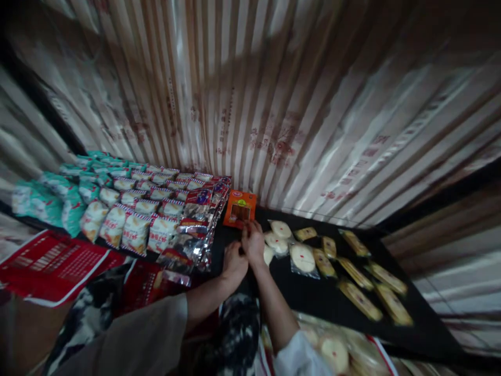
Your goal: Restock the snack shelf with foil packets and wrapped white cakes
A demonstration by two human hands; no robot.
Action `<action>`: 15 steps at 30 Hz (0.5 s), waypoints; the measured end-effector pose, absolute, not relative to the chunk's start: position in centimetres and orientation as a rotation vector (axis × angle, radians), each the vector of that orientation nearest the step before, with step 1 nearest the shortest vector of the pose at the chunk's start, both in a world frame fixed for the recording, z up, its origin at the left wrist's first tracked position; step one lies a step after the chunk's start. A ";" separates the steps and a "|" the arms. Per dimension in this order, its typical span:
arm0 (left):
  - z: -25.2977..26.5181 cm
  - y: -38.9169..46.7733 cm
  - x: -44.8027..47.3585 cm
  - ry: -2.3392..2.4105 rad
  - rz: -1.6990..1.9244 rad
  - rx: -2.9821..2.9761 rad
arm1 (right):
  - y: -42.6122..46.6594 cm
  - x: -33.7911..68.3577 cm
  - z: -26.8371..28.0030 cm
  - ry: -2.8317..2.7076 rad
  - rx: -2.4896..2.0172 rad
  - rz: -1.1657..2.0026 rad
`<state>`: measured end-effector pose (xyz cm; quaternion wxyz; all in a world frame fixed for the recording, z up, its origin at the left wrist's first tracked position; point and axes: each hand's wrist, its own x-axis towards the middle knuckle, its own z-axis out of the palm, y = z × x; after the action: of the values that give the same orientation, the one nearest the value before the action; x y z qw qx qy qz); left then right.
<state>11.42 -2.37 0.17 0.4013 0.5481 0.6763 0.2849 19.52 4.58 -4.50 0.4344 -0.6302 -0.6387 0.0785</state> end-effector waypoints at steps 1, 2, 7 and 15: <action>0.2 -3.6 10.9 1.680 0.719 1.376 | 3.2 19.1 -4.3 -1.593 -1.545 0.236; 0.2 -4.9 10.3 1.644 0.716 1.368 | 1.8 18.6 -4.1 -1.587 -1.530 0.292; -1.6 -11.3 6.3 1.472 0.698 1.387 | -6.1 15.2 -3.8 -1.446 -1.502 0.704; -9.3 -16.8 -3.6 1.315 0.575 1.295 | -14.1 8.6 -6.0 -1.723 -1.383 0.866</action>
<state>-3.56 -16.83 -9.25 0.5681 0.5514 0.5597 0.2447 8.65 -14.14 -5.96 0.3749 -0.5403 -0.6730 0.3385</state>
